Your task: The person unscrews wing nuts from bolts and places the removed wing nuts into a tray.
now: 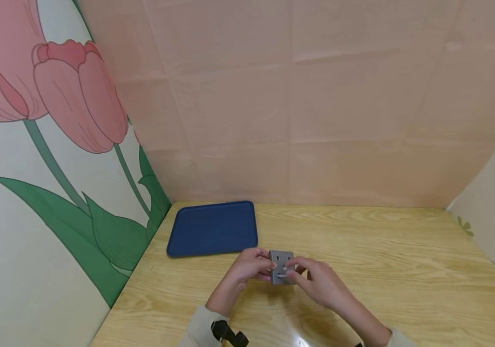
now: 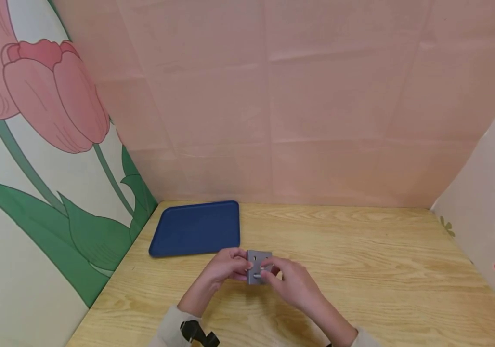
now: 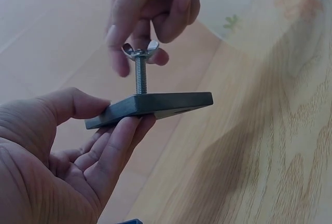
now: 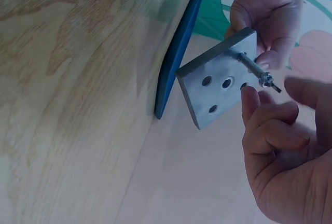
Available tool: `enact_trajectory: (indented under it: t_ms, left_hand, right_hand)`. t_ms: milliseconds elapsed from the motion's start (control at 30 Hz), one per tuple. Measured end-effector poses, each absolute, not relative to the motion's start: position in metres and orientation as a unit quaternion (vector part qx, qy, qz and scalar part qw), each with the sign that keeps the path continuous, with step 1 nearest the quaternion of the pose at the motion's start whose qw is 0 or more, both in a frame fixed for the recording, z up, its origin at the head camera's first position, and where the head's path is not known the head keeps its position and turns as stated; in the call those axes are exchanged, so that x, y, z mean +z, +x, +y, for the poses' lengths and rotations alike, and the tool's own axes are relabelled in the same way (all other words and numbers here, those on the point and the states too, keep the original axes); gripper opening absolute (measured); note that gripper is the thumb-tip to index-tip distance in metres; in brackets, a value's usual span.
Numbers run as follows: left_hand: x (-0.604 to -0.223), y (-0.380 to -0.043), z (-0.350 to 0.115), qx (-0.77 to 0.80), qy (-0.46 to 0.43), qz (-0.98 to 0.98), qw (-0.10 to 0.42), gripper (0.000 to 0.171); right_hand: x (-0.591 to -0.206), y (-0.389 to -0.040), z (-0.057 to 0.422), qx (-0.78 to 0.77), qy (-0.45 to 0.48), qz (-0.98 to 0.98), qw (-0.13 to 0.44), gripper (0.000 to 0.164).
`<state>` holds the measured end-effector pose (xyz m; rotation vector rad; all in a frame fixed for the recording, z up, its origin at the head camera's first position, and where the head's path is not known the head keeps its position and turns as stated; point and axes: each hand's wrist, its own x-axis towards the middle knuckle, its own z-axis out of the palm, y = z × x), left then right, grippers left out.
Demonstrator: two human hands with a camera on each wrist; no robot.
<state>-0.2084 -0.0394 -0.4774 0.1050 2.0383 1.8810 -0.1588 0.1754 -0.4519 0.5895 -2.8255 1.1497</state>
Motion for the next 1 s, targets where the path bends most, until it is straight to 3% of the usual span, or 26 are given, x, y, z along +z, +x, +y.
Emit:
enact_trajectory:
  t_ms: [167,800,1000]
  left_hand:
    - [-0.4767,-0.2085,-0.0393,0.666,0.038,0.722,0.184,0.021]
    - [-0.4752,-0.2100,-0.0388,0.664,0.032,0.724,0.186,0.020]
    - [-0.4744,-0.2099,-0.0383,0.662,0.031,0.726,0.186,0.020]
  right_hand:
    - [-0.4518,-0.1607,0.1762,0.370,0.149,-0.917,0.017,0.015]
    - [-0.4563,-0.1652,0.1771,0.386,0.158,-0.909,0.001,0.028]
    - [-0.4569,-0.1649,0.1794,0.387,0.170,-0.906,-0.008,0.022]
